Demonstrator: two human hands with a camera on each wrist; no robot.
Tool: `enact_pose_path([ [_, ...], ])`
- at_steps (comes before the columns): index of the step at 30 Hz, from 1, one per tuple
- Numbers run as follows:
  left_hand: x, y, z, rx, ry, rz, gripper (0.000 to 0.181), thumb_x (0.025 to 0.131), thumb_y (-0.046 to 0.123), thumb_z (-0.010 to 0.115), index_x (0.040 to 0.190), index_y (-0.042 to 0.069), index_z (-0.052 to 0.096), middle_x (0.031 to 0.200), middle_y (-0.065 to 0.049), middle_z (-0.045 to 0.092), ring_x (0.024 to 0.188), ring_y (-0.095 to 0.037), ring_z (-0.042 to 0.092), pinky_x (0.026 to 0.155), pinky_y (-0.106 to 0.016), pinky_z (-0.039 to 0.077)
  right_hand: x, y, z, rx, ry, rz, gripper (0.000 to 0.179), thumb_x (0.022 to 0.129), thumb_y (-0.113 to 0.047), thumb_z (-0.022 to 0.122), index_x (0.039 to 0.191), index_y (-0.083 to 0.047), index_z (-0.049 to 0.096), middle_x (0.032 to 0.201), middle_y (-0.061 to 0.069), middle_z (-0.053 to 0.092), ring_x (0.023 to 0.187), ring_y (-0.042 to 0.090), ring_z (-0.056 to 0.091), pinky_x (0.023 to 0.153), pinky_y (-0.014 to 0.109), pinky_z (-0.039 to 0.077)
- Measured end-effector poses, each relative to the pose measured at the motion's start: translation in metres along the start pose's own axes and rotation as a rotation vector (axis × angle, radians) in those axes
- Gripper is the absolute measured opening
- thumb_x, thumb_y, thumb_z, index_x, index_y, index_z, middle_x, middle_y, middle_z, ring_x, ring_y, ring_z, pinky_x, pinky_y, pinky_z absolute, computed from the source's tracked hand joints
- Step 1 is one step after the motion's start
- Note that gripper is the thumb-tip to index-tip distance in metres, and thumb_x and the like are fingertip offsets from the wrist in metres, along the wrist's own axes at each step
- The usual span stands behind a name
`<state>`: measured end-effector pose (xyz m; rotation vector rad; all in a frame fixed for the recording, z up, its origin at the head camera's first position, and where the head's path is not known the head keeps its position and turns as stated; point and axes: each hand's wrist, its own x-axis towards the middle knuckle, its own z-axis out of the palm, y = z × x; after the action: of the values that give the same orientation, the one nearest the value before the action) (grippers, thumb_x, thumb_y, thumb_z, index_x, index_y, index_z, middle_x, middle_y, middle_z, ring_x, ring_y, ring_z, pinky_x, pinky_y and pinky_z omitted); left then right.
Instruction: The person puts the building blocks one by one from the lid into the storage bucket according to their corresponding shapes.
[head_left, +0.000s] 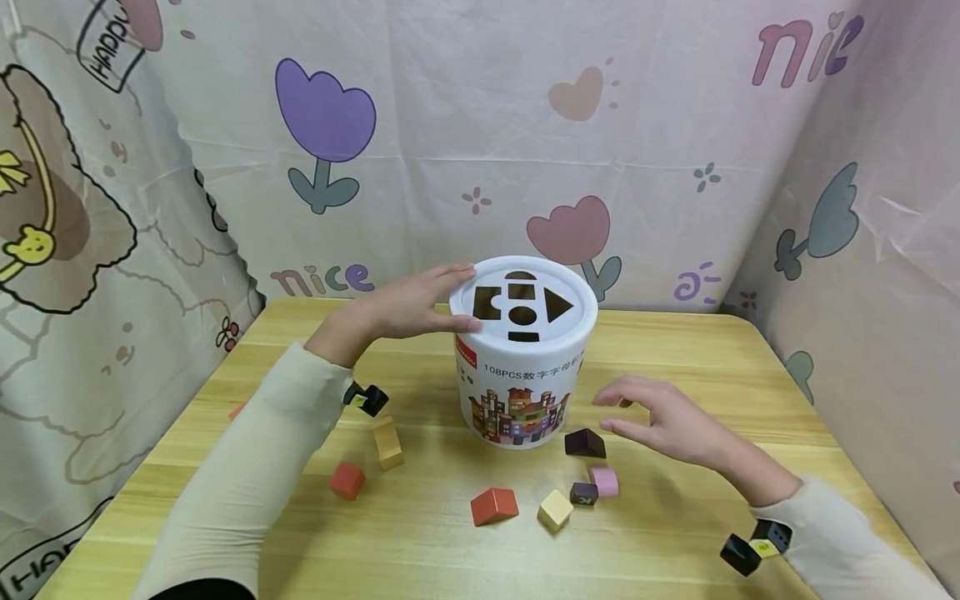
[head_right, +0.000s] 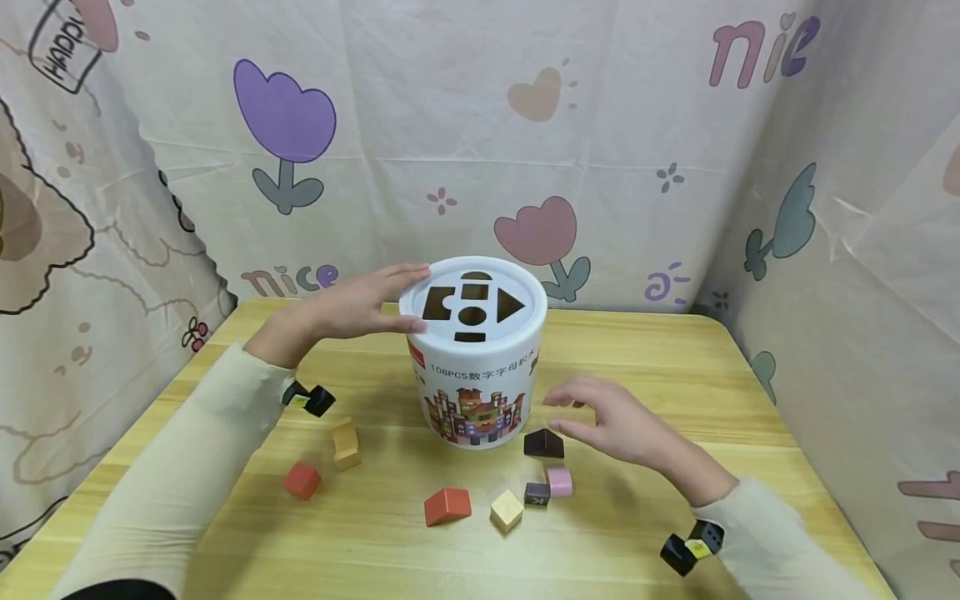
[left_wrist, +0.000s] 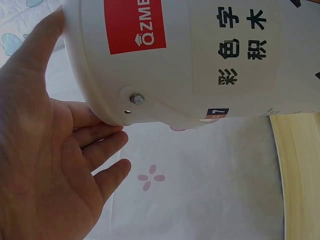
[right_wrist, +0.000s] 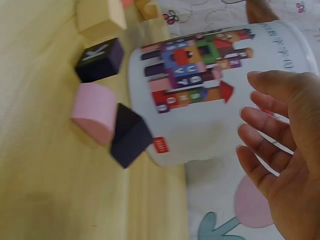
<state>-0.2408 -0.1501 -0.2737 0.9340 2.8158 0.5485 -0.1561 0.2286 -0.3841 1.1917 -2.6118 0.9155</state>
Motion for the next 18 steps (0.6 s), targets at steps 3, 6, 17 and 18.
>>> enact_pose_path([
  [3,0.001,0.0,0.0,-0.001,0.003,0.005,0.099,0.083,0.072,0.058,0.157,0.016,0.022,0.162,-0.002,0.017,0.145,-0.027,0.022,0.114,-0.053,0.025,-0.003,0.005,0.008,0.023,-0.01,0.006,0.024,0.09,-0.017,0.073,0.112,-0.023,0.066,0.109,-0.014,0.065,0.098,0.011,0.062,0.081,0.034,0.055],
  [6,0.001,0.0,0.0,-0.005,0.004,0.007,0.099,0.083,0.071,0.058,0.157,0.016,0.022,0.162,-0.002,0.017,0.145,-0.027,0.022,0.114,-0.053,0.025,-0.006,0.01,0.015,0.026,-0.022,0.016,0.023,0.09,-0.019,0.073,0.111,-0.022,0.067,0.108,-0.013,0.065,0.096,0.013,0.063,0.08,0.034,0.055],
  [17,0.0,0.001,0.0,0.005,0.008,0.006,0.098,0.083,0.071,0.059,0.157,0.017,0.023,0.162,-0.003,0.018,0.145,-0.028,0.024,0.113,-0.054,0.026,-0.011,0.026,0.037,-0.086,-0.102,-0.004,0.024,0.089,-0.03,0.073,0.11,-0.018,0.069,0.111,-0.01,0.063,0.103,0.013,0.06,0.089,0.04,0.053],
  [18,0.0,0.002,0.0,0.003,0.007,0.004,0.098,0.083,0.071,0.059,0.157,0.017,0.023,0.162,-0.003,0.019,0.144,-0.028,0.024,0.113,-0.055,0.027,-0.011,0.027,0.039,-0.099,-0.106,-0.021,0.024,0.088,-0.029,0.074,0.11,-0.018,0.07,0.112,-0.01,0.063,0.104,0.013,0.06,0.09,0.041,0.052],
])
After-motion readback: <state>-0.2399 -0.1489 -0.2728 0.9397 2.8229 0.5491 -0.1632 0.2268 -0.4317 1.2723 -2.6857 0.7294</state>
